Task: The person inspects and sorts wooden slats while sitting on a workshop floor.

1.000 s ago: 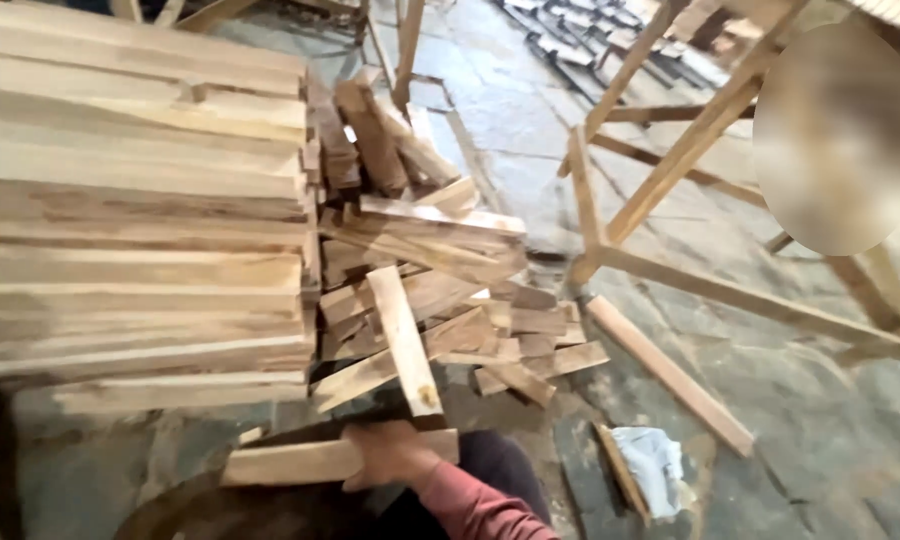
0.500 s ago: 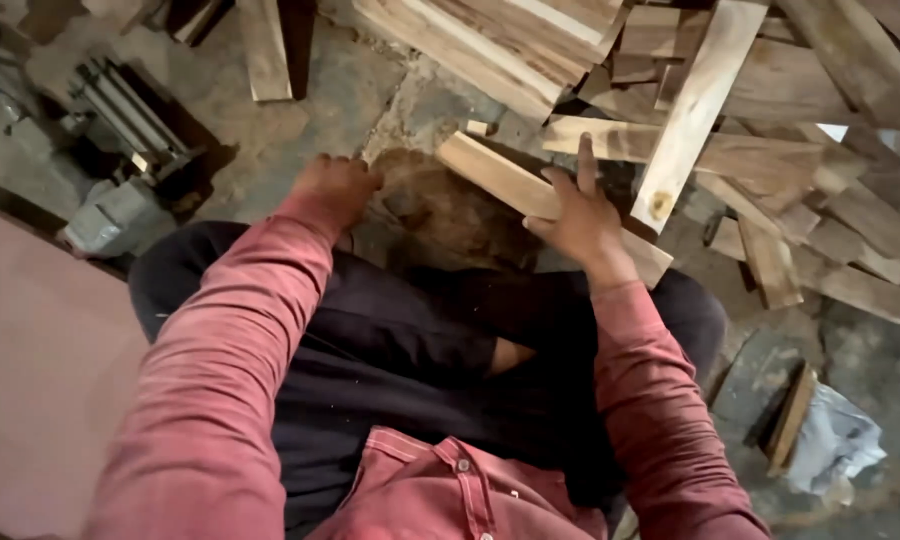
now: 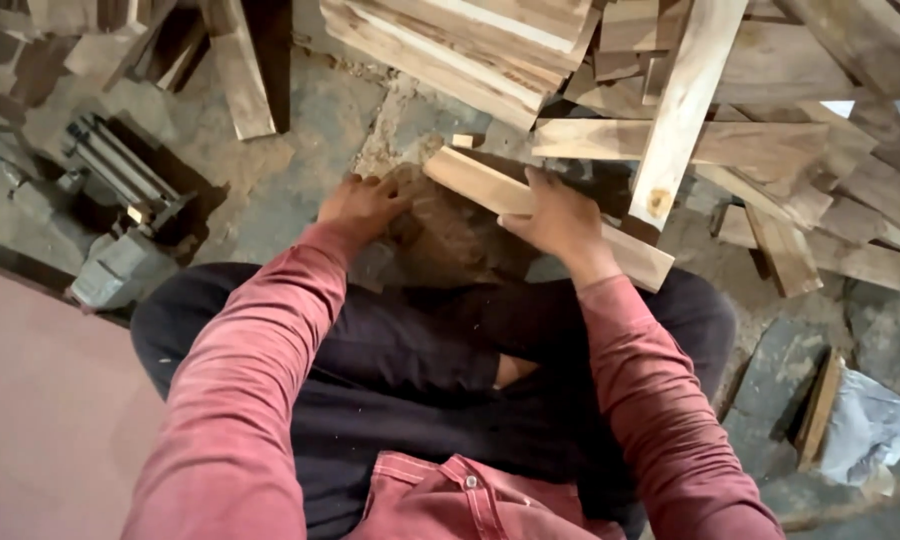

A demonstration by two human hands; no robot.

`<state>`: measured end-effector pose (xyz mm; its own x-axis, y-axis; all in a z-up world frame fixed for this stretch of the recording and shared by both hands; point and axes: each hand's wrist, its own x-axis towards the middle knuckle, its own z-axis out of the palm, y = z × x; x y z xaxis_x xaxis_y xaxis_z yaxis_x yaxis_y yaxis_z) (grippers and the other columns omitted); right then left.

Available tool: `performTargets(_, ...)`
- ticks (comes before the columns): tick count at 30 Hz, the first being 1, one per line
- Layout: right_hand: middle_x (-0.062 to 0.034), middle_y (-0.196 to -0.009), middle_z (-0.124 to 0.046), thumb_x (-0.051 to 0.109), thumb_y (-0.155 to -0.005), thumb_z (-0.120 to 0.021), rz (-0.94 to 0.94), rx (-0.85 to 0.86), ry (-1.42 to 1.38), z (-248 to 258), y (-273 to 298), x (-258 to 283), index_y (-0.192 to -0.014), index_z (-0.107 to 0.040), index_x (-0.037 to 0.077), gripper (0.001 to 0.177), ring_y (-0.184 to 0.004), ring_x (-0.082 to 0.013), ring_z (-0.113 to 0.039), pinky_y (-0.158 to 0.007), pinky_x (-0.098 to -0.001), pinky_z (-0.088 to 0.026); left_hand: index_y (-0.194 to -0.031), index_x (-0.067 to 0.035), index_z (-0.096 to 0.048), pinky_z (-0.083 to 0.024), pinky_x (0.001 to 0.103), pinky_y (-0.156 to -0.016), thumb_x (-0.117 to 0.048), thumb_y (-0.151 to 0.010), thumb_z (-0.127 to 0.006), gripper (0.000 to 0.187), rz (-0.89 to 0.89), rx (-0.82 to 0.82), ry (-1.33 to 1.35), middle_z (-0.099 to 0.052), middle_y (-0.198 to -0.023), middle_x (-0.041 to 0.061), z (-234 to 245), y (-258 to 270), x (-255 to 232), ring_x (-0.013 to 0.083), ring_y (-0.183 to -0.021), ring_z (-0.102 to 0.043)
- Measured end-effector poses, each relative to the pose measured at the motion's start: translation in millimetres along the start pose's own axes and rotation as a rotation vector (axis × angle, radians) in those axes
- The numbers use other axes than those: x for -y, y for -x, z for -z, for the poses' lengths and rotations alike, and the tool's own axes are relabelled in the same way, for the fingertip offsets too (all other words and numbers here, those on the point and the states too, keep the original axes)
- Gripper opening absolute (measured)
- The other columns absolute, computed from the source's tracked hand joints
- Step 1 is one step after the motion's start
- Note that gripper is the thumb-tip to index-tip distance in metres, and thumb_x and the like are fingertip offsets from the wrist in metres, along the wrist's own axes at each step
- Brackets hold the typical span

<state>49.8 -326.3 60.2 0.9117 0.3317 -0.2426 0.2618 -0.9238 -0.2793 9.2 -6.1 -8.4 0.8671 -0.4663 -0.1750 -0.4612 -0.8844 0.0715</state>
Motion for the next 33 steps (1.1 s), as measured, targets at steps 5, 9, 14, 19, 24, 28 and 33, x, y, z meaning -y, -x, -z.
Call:
performTargets(5, -0.0133, -0.167, -0.032, 0.049, -0.077, -0.083, 0.046, -0.03, 0.067, -1, 1, 9, -0.139, -0.057, 0.015, 0.075, -0.114, -0.0373, -0.068, -0.091, -0.0483, -0.057, -0.111, -0.027, -0.07, -0.05, 0.044, -0.095, -0.024, -0.095, -0.059, 0.02, 0.173, 0.144, 0.124, -0.073, -0.108, 0.008, -6, -7, 4, 0.0293, -0.107, -0.068)
performTargets(9, -0.02, -0.167, -0.021, 0.044, -0.072, -0.086, 0.156, -0.11, 0.051, 9, -3, 22, -0.146, -0.049, 0.017, 0.088, -0.109, -0.0406, -0.067, -0.085, -0.0465, -0.058, -0.107, -0.023, -0.073, -0.053, 0.046, -0.088, -0.024, -0.087, -0.069, 0.02, 0.311, 0.202, 0.307, -0.074, -0.103, 0.011, 13, -4, 11, 0.0328, -0.101, -0.069)
performTargets(14, -0.0224, -0.141, -0.058, 0.05, -0.094, -0.071, -0.1, 0.15, 0.0, 15, -15, 35, -0.169, -0.004, 0.009, 0.109, -0.099, -0.0404, -0.07, -0.083, -0.0488, -0.056, -0.104, -0.011, -0.072, -0.055, 0.046, -0.081, -0.026, -0.078, -0.082, 0.031, 0.37, -0.151, 0.733, -0.075, -0.1, 0.014, 30, -10, 9, 0.0349, -0.095, -0.071)
performTargets(19, -0.0168, -0.119, -0.068, 0.045, -0.094, -0.069, 0.024, -0.023, 0.072, -2, -12, 32, -0.146, -0.04, 0.01, 0.069, -0.099, -0.0358, -0.07, -0.08, -0.0485, -0.058, -0.106, -0.009, -0.069, -0.056, 0.046, -0.08, -0.023, -0.082, -0.078, 0.028, 0.4, -0.313, 0.821, -0.075, -0.1, 0.015, 13, -26, 7, 0.0358, -0.095, -0.072)
performTargets(24, -0.0175, -0.109, -0.067, 0.041, -0.089, -0.073, 0.196, -0.198, 0.074, -14, -13, 24, -0.117, -0.063, 0.005, 0.047, -0.101, -0.0372, -0.067, -0.079, -0.0484, -0.056, -0.109, -0.01, -0.068, -0.055, 0.05, -0.076, -0.022, -0.091, -0.071, 0.022, 0.402, -0.359, 0.645, -0.074, -0.098, 0.017, 28, -26, -8, 0.0406, -0.091, -0.07)
performTargets(28, -0.0179, -0.114, -0.067, 0.041, -0.089, -0.073, 0.186, -0.197, 0.028, -15, -13, 22, -0.122, -0.061, 0.006, 0.049, -0.102, -0.039, -0.066, -0.08, -0.0497, -0.056, -0.113, -0.019, -0.072, -0.055, 0.051, -0.072, -0.025, -0.096, -0.062, 0.02, 0.33, -0.25, 0.439, -0.074, -0.092, 0.015, 37, -29, -17, 0.0376, -0.084, -0.07)
performTargets(33, -0.0172, -0.117, -0.067, 0.04, -0.088, -0.074, 0.183, -0.19, -0.044, -17, -16, 18, -0.12, -0.061, 0.006, 0.049, -0.105, -0.0391, -0.065, -0.079, -0.0511, -0.055, -0.116, -0.023, -0.075, -0.056, 0.048, -0.072, -0.017, -0.098, -0.055, 0.028, 0.153, -0.345, 0.397, -0.076, -0.096, 0.009, 21, -26, -14, 0.0328, -0.086, -0.072)
